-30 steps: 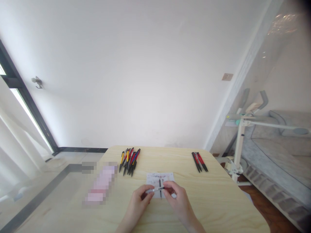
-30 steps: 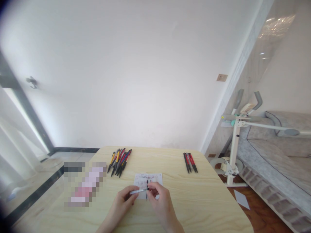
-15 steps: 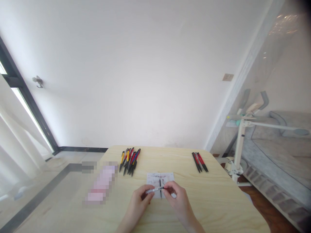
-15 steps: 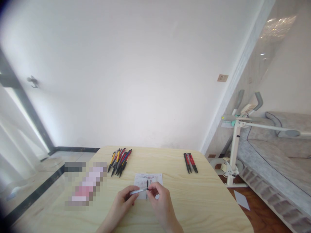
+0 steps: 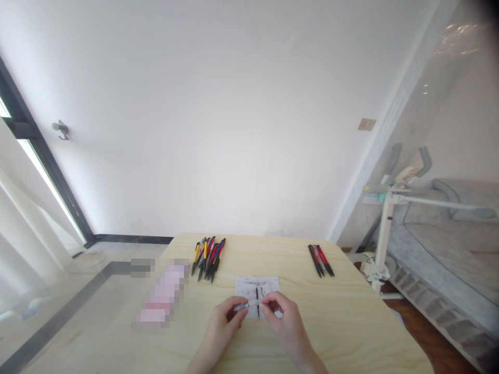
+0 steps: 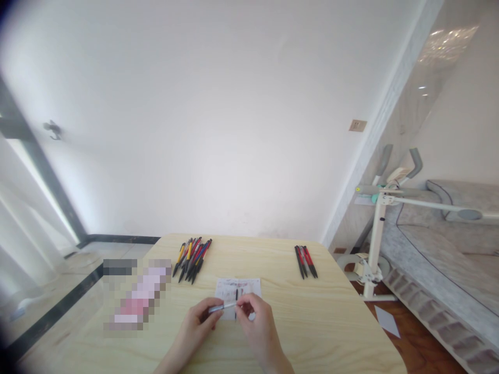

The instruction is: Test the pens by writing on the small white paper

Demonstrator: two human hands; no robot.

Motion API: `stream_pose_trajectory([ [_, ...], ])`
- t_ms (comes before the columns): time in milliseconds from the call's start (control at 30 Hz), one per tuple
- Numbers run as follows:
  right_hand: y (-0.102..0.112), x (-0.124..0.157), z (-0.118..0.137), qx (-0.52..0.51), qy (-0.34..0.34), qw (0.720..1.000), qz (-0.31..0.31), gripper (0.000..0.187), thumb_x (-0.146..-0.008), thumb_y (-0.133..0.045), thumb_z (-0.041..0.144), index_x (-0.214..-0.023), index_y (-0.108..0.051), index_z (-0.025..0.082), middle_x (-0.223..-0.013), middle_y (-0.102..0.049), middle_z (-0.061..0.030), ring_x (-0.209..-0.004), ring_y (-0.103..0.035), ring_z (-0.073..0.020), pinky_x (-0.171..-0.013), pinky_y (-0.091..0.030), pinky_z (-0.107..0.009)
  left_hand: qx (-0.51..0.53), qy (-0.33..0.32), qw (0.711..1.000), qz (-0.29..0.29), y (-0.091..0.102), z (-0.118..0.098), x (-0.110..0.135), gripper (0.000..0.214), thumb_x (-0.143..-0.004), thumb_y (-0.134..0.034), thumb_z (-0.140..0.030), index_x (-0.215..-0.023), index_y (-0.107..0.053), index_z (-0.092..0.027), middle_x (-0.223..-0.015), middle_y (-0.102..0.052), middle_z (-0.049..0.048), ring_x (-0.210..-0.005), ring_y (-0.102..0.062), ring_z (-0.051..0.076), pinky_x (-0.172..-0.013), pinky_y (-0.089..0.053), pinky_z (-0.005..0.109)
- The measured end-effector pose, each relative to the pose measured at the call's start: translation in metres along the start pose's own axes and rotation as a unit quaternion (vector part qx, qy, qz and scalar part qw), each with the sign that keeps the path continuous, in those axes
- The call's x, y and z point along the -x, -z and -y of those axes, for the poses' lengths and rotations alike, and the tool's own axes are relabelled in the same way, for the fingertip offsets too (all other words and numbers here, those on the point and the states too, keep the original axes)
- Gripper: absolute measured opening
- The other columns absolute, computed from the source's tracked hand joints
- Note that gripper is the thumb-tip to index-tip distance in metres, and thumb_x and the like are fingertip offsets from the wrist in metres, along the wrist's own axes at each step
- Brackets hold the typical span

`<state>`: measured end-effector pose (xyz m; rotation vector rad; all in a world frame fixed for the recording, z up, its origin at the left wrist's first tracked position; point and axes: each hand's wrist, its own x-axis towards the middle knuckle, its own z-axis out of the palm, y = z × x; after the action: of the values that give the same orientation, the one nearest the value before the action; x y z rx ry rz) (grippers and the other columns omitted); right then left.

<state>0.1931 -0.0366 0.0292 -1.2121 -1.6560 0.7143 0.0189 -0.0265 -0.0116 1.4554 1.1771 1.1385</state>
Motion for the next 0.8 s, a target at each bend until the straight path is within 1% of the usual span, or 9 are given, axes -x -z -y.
stream_pose_trajectory([
  [167, 0.0, 0.0, 0.002, -0.021, -0.006, 1.0, -0.002, 0.016, -0.076, -0.055, 0.03, -0.081, -0.062, 0.016, -0.074, -0.065, -0.0045, -0.066, -0.06, -0.0159, -0.062, -0.049, -0.024, -0.003, -0.006, 1.0, 0.001, 0.0, -0.001, 0.0, 0.024, -0.072, -0.06, -0.036, -0.086, -0.064, -0.017, -0.062, -0.06, -0.0008, -0.05, -0.05, 0.01, -0.05, -0.042, 0.021],
  [367, -0.004, 0.001, -0.003, -0.033, -0.014, 0.999, 0.002, 0.026, -0.077, -0.056, 0.036, -0.091, -0.063, 0.016, -0.078, -0.067, -0.0072, -0.068, -0.061, -0.0179, -0.063, -0.051, -0.026, -0.006, 0.0, 1.0, 0.004, 0.0, -0.003, 0.002, 0.024, -0.071, -0.061, -0.036, -0.086, -0.065, -0.017, -0.063, -0.062, 0.0003, -0.051, -0.051, 0.011, -0.049, -0.042, 0.021],
  [433, -0.004, 0.002, -0.005, -0.031, -0.015, 0.999, 0.007, 0.025, -0.077, -0.055, 0.036, -0.09, -0.064, 0.016, -0.078, -0.067, -0.0071, -0.069, -0.061, -0.0181, -0.064, -0.05, -0.026, -0.017, -0.005, 1.0, 0.003, 0.001, -0.004, 0.002, 0.023, -0.071, -0.061, -0.035, -0.086, -0.066, -0.017, -0.067, -0.065, 0.0016, -0.053, -0.053, 0.012, -0.051, -0.043, 0.021],
  [600, -0.004, 0.0, -0.003, -0.033, -0.021, 0.999, 0.009, 0.021, -0.078, -0.055, 0.031, -0.089, -0.063, 0.016, -0.077, -0.067, -0.0065, -0.069, -0.061, -0.018, -0.065, -0.049, -0.025, -0.051, -0.03, 0.998, 0.001, 0.003, -0.008, 0.002, 0.02, -0.073, -0.06, -0.032, -0.085, -0.067, -0.019, -0.082, -0.069, 0.0042, -0.071, -0.058, 0.017, -0.064, -0.045, 0.024],
  [667, -0.004, 0.0, 0.001, -0.034, -0.019, 0.999, 0.009, 0.018, -0.078, -0.055, 0.03, -0.086, -0.063, 0.016, -0.076, -0.066, -0.0062, -0.069, -0.061, -0.018, -0.064, -0.048, -0.025, -0.056, -0.031, 0.998, 0.008, 0.004, -0.009, 0.002, 0.019, -0.074, -0.059, -0.032, -0.085, -0.067, -0.019, -0.082, -0.069, 0.004, -0.071, -0.058, 0.017, -0.065, -0.045, 0.024],
  [800, -0.004, -0.002, 0.009, -0.033, -0.007, 0.999, 0.008, 0.013, -0.078, -0.054, 0.027, -0.081, -0.062, 0.016, -0.073, -0.065, -0.0054, -0.068, -0.061, -0.0178, -0.064, -0.047, -0.025, -0.074, -0.029, 0.997, 0.009, 0.004, -0.008, 0.003, 0.02, -0.074, -0.058, -0.032, -0.086, -0.067, -0.019, -0.075, -0.067, 0.0028, -0.065, -0.056, 0.016, -0.06, -0.042, 0.023],
])
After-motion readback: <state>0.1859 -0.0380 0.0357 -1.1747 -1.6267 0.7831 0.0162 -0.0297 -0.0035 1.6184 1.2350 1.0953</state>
